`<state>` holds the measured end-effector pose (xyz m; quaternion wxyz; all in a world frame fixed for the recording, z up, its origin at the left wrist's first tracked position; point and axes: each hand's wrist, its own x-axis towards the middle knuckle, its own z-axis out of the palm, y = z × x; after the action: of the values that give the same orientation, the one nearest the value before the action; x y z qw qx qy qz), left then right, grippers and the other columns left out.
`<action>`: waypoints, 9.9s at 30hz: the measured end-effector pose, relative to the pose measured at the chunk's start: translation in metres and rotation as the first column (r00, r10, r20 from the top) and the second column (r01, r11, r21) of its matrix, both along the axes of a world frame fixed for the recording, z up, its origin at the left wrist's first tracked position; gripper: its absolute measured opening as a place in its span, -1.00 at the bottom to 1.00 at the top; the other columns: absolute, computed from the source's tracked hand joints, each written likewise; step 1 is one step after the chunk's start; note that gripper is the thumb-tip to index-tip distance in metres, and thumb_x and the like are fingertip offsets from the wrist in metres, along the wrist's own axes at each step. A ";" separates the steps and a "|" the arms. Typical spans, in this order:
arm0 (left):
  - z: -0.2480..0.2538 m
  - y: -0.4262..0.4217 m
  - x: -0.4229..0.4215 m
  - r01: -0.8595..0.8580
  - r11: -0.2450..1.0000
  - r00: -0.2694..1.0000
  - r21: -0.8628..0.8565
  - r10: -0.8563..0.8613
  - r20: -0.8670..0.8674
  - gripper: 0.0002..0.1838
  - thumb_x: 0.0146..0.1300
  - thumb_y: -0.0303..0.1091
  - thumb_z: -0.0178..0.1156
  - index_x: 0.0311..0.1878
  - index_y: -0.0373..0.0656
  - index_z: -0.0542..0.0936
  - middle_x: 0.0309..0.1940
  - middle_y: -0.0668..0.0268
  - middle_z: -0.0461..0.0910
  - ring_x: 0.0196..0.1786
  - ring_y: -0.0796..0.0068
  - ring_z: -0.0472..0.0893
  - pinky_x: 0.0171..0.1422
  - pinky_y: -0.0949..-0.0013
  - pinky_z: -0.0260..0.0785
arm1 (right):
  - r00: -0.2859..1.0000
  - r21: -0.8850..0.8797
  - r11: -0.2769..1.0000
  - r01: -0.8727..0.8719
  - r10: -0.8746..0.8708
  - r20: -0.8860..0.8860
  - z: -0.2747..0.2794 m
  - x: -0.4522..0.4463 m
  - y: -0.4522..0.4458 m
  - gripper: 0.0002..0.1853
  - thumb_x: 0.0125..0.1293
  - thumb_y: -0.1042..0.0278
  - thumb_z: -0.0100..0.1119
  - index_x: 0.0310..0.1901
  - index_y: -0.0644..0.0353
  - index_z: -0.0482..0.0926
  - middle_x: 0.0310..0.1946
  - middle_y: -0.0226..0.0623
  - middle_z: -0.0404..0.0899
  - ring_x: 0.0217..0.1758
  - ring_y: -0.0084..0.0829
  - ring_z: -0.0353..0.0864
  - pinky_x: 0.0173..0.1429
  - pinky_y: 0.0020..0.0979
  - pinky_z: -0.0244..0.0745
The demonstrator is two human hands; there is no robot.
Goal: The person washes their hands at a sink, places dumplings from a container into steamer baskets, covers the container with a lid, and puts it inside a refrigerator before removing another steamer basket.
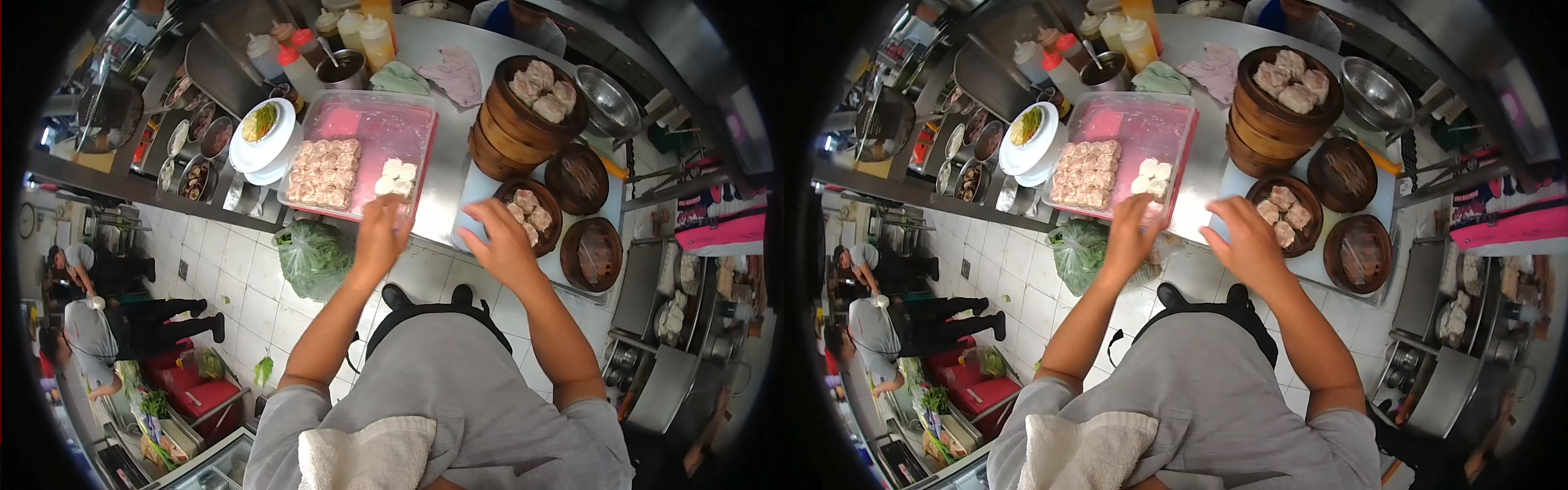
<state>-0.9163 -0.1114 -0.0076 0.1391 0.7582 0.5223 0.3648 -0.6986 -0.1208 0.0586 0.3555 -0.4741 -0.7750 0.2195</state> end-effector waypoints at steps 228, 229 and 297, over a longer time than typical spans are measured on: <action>0.031 -0.046 0.113 0.706 0.518 0.500 -0.482 0.116 0.858 -0.56 0.13 -0.41 0.28 0.09 -0.26 0.43 0.01 0.15 0.51 0.07 0.40 0.50 0.17 0.38 0.32 | 0.443 -0.602 0.613 -0.512 -0.411 -0.796 -0.029 0.119 -0.074 -0.64 0.21 0.42 0.18 0.04 0.26 0.45 -0.06 -0.30 0.54 -0.07 -0.50 0.55 -0.10 -0.47 0.47; 0.034 -0.040 0.111 0.831 0.409 0.346 -0.378 0.154 0.926 -0.52 0.13 -0.35 0.29 0.11 -0.24 0.43 0.05 0.13 0.50 0.11 0.42 0.47 0.23 0.38 0.25 | 0.439 -0.604 0.617 -0.503 -0.420 -0.794 -0.029 0.128 -0.078 -0.64 0.21 0.42 0.18 0.04 0.26 0.45 -0.06 -0.30 0.54 -0.07 -0.50 0.55 -0.10 -0.47 0.47; -0.041 0.015 -0.200 -0.364 0.930 0.931 -0.051 0.363 -0.019 -0.28 -0.11 -0.22 0.43 0.15 -0.23 0.38 0.19 -0.01 0.29 0.23 -0.07 0.28 0.26 0.09 0.22 | 0.980 -0.620 0.760 0.195 -0.182 0.085 -0.146 -0.212 0.198 -0.34 0.12 -0.06 0.14 0.05 0.40 0.42 0.04 0.11 0.47 0.11 -0.05 0.47 0.17 -0.22 0.35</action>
<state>-1.1163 -0.0961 -0.0482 0.0871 0.6461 0.6639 0.3664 -0.9104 0.0768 -0.0878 0.1907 -0.6426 -0.6101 0.4225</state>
